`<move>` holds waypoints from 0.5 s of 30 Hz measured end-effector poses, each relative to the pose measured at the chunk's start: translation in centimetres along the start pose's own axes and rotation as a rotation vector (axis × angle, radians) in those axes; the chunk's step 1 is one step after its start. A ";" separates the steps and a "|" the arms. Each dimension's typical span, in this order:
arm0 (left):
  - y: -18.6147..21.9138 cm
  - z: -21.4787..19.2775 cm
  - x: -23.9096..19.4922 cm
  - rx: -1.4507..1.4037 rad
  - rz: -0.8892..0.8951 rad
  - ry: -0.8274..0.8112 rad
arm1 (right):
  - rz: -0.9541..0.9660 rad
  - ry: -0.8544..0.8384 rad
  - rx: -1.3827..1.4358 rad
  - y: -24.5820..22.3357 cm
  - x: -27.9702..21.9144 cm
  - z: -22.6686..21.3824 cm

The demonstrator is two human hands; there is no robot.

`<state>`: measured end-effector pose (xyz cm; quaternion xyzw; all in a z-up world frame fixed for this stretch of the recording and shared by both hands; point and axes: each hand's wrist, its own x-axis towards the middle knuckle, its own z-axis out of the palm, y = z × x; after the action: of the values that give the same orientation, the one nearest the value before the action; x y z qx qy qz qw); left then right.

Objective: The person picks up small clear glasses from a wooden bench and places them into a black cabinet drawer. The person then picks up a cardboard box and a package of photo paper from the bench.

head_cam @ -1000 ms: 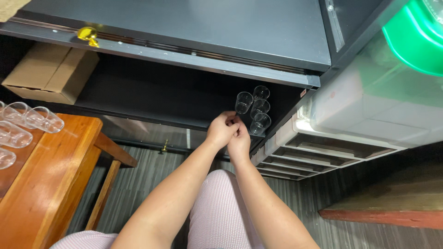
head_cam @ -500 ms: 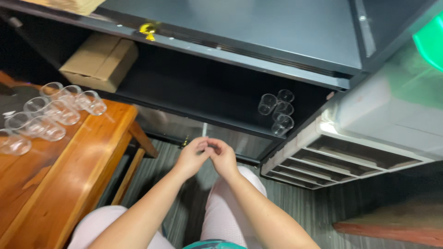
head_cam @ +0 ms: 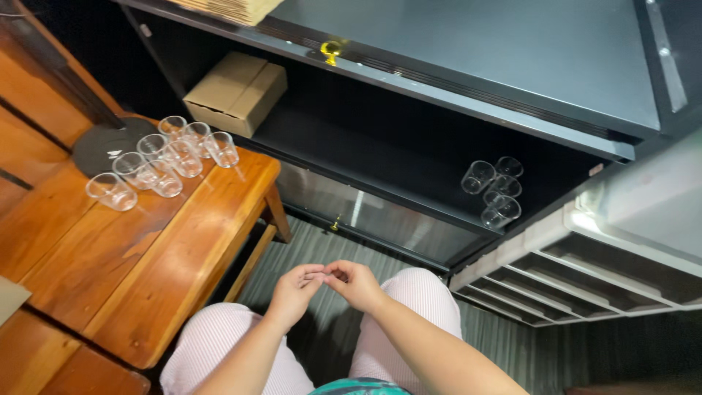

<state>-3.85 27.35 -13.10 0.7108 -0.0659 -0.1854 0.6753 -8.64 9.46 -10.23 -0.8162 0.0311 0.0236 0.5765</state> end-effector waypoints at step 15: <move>6.5 0.1 -3.5 0.403 -0.169 0.015 | 0.002 -0.052 -0.234 -2.9 -0.6 1.0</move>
<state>-6.12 27.95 -6.10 0.8357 -0.0366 -0.2193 0.5021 -8.97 11.34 -7.78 -0.8769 0.0139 0.0490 0.4779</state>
